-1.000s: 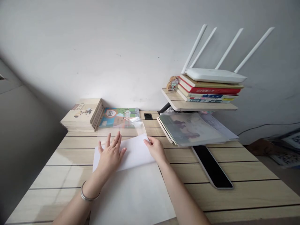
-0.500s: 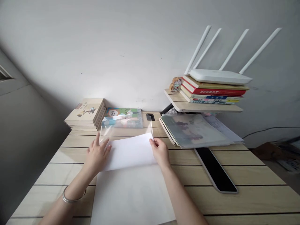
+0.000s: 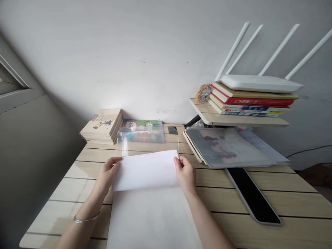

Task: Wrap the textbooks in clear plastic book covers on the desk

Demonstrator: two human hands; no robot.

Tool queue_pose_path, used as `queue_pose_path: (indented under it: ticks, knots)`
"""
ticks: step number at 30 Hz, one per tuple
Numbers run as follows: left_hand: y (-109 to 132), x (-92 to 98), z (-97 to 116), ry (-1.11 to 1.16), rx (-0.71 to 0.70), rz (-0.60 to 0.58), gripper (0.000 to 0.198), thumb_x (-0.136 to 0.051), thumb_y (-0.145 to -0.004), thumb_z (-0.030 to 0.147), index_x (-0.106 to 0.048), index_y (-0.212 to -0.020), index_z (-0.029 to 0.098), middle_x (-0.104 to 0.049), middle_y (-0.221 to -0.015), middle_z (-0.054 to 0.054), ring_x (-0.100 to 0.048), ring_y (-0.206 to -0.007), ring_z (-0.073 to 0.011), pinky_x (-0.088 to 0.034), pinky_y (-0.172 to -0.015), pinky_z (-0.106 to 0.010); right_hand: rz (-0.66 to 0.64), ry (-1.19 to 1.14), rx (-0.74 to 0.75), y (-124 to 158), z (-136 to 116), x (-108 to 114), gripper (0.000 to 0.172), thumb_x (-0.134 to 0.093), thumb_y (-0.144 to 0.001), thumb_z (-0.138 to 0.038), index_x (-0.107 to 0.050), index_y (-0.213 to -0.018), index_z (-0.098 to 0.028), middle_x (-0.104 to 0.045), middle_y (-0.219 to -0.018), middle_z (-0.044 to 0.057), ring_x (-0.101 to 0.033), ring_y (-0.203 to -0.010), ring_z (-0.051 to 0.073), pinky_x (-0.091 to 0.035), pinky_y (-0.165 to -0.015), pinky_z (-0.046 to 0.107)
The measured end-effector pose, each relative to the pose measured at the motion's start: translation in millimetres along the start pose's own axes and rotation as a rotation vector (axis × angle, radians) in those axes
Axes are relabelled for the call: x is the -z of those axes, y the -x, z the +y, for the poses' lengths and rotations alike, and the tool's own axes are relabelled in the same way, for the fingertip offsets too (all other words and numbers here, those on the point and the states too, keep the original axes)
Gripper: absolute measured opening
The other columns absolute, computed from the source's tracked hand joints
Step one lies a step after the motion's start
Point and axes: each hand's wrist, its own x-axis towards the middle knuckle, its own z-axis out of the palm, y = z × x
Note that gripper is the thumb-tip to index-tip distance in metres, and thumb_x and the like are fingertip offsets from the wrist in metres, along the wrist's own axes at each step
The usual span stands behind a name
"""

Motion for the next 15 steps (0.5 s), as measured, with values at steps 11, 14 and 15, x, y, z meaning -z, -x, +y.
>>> queue_pose_path:
  ticks: [11,14,15]
  knots:
    - [-0.7,8.8,7.0,-0.001,0.158,-0.055,0.037,-0.057,-0.059,0.053,-0.053,-0.068,0.017,-0.043,-0.055,0.006,-0.038,-0.048,-0.0089,-0.032,-0.046,-0.021,0.044,-0.008,-0.002,3.3,-1.4,1.2,0.039,-0.052,-0.078,-0.055,-0.058,-0.076,-0.017,-0.063,-0.068,0.004,-0.054,-0.062,0.017,-0.042,-0.061,0.026]
    - [-2.0,7.4,6.4,0.024,0.179,-0.058,0.040,-0.059,-0.055,0.052,-0.058,-0.071,0.015,-0.046,-0.056,0.005,-0.041,-0.050,-0.0095,-0.034,-0.046,-0.022,0.041,-0.035,0.003,3.7,-1.5,2.8,0.038,-0.053,-0.078,-0.054,-0.059,-0.077,-0.017,-0.063,-0.069,0.004,-0.053,-0.062,0.016,-0.042,-0.061,0.026]
    - [-2.5,6.9,6.0,0.038,0.188,-0.060,0.042,-0.060,-0.054,0.052,-0.059,-0.073,0.014,-0.047,-0.056,0.005,-0.041,-0.050,-0.0096,-0.034,-0.046,-0.022,0.040,-0.051,0.004,3.8,-1.8,3.3,0.037,-0.053,-0.078,-0.053,-0.059,-0.078,-0.017,-0.063,-0.069,0.004,-0.053,-0.062,0.016,-0.041,-0.060,0.026]
